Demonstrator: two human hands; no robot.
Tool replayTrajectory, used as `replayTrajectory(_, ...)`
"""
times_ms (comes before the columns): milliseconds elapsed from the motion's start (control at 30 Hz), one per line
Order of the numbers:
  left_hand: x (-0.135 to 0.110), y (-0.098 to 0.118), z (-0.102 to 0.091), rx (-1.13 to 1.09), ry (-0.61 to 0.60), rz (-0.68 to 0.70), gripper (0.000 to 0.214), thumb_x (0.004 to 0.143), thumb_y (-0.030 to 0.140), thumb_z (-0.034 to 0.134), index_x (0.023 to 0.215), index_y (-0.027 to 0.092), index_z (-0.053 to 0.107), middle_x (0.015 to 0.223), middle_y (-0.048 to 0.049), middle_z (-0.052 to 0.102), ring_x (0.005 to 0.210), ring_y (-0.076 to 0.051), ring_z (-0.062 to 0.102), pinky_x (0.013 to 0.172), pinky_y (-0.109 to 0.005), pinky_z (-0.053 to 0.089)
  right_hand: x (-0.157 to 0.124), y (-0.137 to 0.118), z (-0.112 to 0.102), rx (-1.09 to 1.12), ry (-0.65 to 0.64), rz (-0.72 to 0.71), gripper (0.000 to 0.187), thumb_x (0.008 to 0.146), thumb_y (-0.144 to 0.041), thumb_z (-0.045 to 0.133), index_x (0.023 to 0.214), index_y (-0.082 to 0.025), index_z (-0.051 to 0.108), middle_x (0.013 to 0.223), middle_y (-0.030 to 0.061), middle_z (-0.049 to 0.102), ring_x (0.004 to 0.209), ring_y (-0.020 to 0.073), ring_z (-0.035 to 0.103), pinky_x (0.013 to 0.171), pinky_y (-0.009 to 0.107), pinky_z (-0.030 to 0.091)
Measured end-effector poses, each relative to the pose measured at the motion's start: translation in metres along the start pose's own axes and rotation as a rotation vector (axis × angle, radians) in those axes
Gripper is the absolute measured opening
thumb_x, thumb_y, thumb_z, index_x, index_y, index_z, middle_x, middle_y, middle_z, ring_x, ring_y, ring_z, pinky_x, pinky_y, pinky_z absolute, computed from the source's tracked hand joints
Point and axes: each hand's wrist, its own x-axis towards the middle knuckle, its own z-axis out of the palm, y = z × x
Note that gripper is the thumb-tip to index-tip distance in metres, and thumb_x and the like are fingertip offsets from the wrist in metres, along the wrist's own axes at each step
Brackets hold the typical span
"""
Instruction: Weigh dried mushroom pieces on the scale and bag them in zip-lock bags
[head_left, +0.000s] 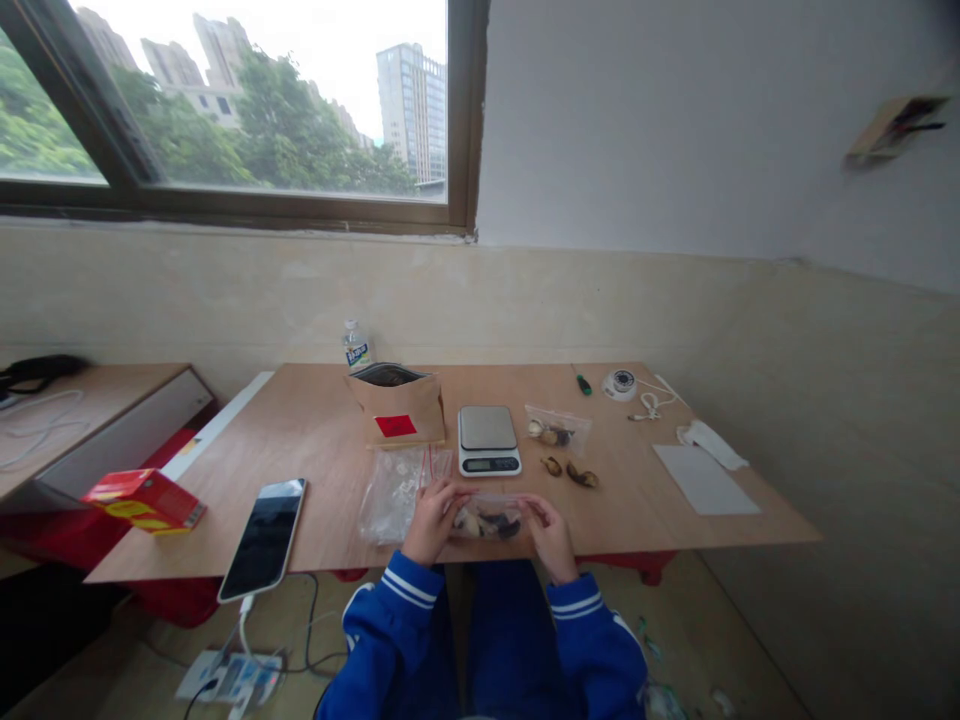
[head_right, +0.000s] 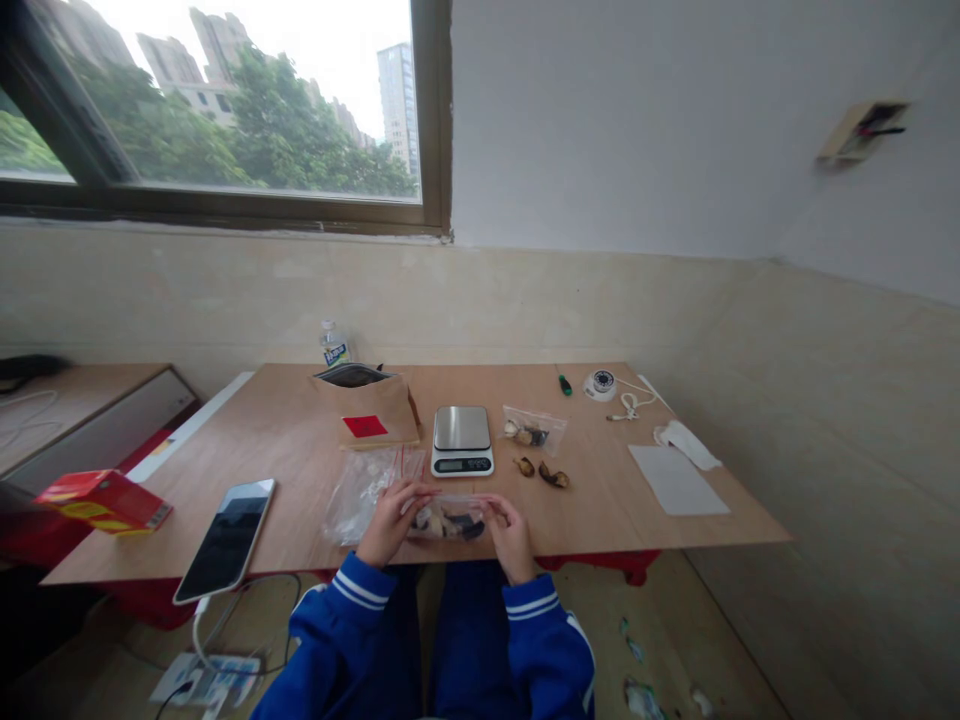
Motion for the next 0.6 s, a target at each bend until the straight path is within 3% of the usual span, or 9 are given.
replayTrajectory(167,-0.001,0.0,0.001,-0.012,-0.003,-0.001,0.025,0.088,0.028,0.043,0.096,0.026,0.067,0.094,-0.0042,0.066,0.094,-0.021,0.058,0.088,-0.039,0.038,-0.002,0.001,0.005,-0.02,0.082,0.012,0.035,0.076,-0.05,0.06,0.086,-0.017,0.066,0.082,0.0082,0.072,0.081,0.0233,0.066,0.081,0.038,0.05)
replayTrajectory(433,-0.001,0.005,0.005,-0.006,0.033,0.032,0.018,0.082,0.034,0.055,0.084,0.021,0.067,0.083,-0.0052,0.062,0.084,-0.02,0.06,0.077,-0.032,0.045,-0.002,-0.002,0.014,0.011,0.152,0.013,0.038,0.075,-0.053,0.06,0.084,-0.016,0.062,0.08,0.0068,0.07,0.078,0.0214,0.065,0.074,0.033,0.051)
replayTrajectory(600,-0.002,0.005,0.007,0.012,0.09,0.015,0.018,0.082,0.035,0.055,0.079,0.02,0.066,0.08,-0.0044,0.062,0.079,-0.019,0.06,0.074,-0.031,0.046,-0.001,0.001,0.02,0.155,0.091,0.051,0.041,0.074,-0.055,0.059,0.09,-0.017,0.061,0.08,0.0075,0.07,0.079,0.0217,0.066,0.075,0.035,0.052)
